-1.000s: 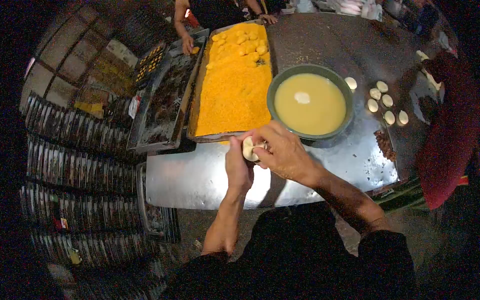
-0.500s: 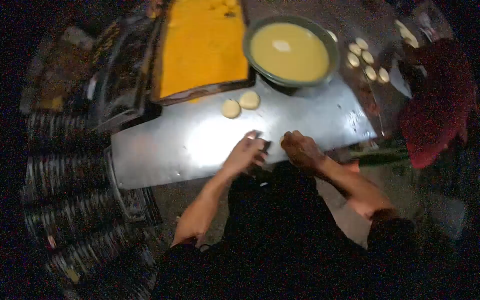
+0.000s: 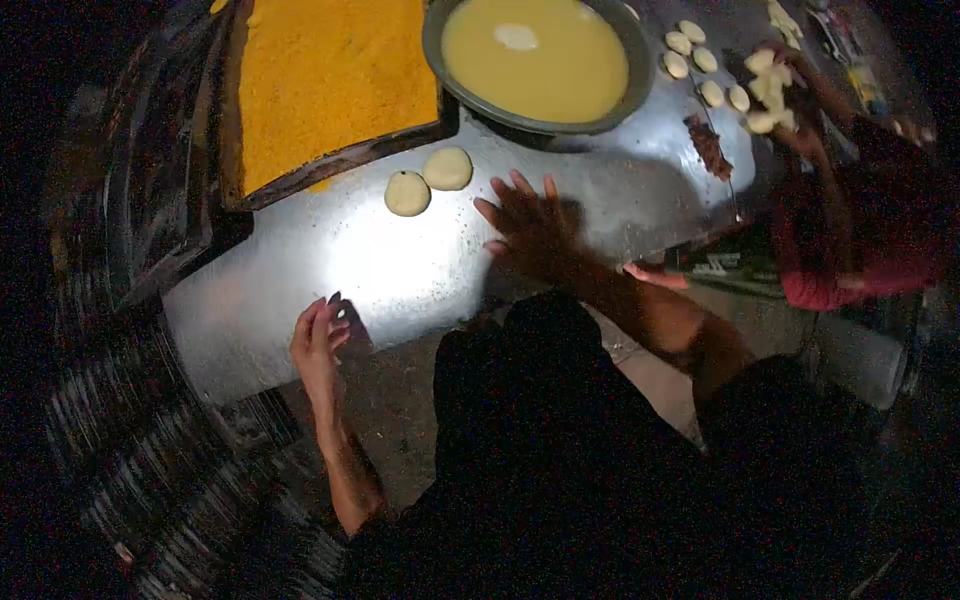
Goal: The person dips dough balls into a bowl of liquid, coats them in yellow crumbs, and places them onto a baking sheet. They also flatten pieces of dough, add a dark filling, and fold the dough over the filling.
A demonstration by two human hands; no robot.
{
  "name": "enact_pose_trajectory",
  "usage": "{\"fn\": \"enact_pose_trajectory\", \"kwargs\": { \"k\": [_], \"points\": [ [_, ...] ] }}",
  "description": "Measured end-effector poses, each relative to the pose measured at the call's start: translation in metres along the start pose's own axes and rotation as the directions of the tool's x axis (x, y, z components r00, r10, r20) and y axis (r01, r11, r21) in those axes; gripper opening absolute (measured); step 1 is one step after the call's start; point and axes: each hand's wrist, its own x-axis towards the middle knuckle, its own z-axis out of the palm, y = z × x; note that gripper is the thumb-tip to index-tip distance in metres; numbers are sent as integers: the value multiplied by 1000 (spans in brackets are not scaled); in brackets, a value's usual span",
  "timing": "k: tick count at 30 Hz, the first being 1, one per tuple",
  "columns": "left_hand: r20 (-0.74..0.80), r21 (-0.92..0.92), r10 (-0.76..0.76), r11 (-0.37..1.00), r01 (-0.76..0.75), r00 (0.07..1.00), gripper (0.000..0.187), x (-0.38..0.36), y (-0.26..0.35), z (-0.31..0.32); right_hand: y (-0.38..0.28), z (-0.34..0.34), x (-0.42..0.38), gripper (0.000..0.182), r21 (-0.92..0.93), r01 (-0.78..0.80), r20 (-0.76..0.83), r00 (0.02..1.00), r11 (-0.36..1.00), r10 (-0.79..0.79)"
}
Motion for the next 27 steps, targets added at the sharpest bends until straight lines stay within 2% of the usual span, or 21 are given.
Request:
{"fn": "enact_pose_trajectory", "kwargs": {
  "k": [3,4,5,6,7,8,9,10,12,14,15,16,17,18,19,21,22,23,24,25,27],
  "points": [
    [60,118,127,984,-133,990,26,30,9,47,-6,-7,4,71,40,-76,-14,997,996,76],
    [39,149,346,926,-347,938,24,60,-13,71,-3,-3,5,71,35,-53,-28,998,998,54],
    [24,375,454,822,-430,890,24,69,3,97,-2,-1,1,71,31,-32,-41,999,999,33],
    [91,551,477,707,-443,874,27,71,28,115,0,-12,2,62,112,-82,87,994,990,72],
    [82,596,623,595,-539,778,30,79,25,129,4,-20,2,51,228,-143,205,974,963,96],
    [135,605,610,574,-552,781,27,83,26,137,5,-29,-6,41,283,-219,323,938,934,122],
    [172,614,690,484,-624,703,24,92,16,145,6,-57,-14,29,757,-353,412,911,550,18],
    [193,603,678,489,-631,710,23,88,20,148,15,-59,-33,23,236,120,254,950,964,-181],
    [218,593,674,483,-645,705,22,77,26,142,20,-79,-45,22,246,123,305,932,961,-198],
    [268,248,361,870,-426,893,22,68,31,131,16,-90,-35,21,252,119,356,911,960,-207],
    [188,295,422,837,-461,887,23,69,25,118,8,-89,-19,22,268,37,404,903,963,-147],
    [144,25,378,923,-385,915,26,78,11,106,-2,-94,-5,23,268,-69,451,891,961,-62],
    [144,-133,349,934,-331,926,34,75,18,87,-28,-114,11,25,489,-183,221,972,853,81],
    [47,73,467,880,-470,883,37,94,2,65,-27,-87,18,25,499,80,-38,997,863,-70],
    [29,-73,390,919,-387,920,30,77,26,55,-36,-77,35,35,458,194,-143,979,868,-143],
    [127,247,573,773,-585,810,24,98,9,28,-64,-53,52,37,655,-286,151,956,700,250],
    [166,618,563,580,-531,809,29,101,4,20,-60,-42,49,35,487,-106,84,994,867,74],
    [198,753,529,457,-473,825,36,98,11,18,-58,-37,47,33,289,92,68,991,953,-117],
    [166,754,542,469,-460,824,39,103,6,14,-56,-36,46,36,342,51,190,974,938,-122],
    [117,589,655,559,-583,746,42,122,-20,2,-47,-59,37,36,454,26,188,974,891,-125],
    [-35,556,571,693,-458,820,44,87,11,12,-10,-95,18,33,536,-110,128,991,837,49]
  ]
}}
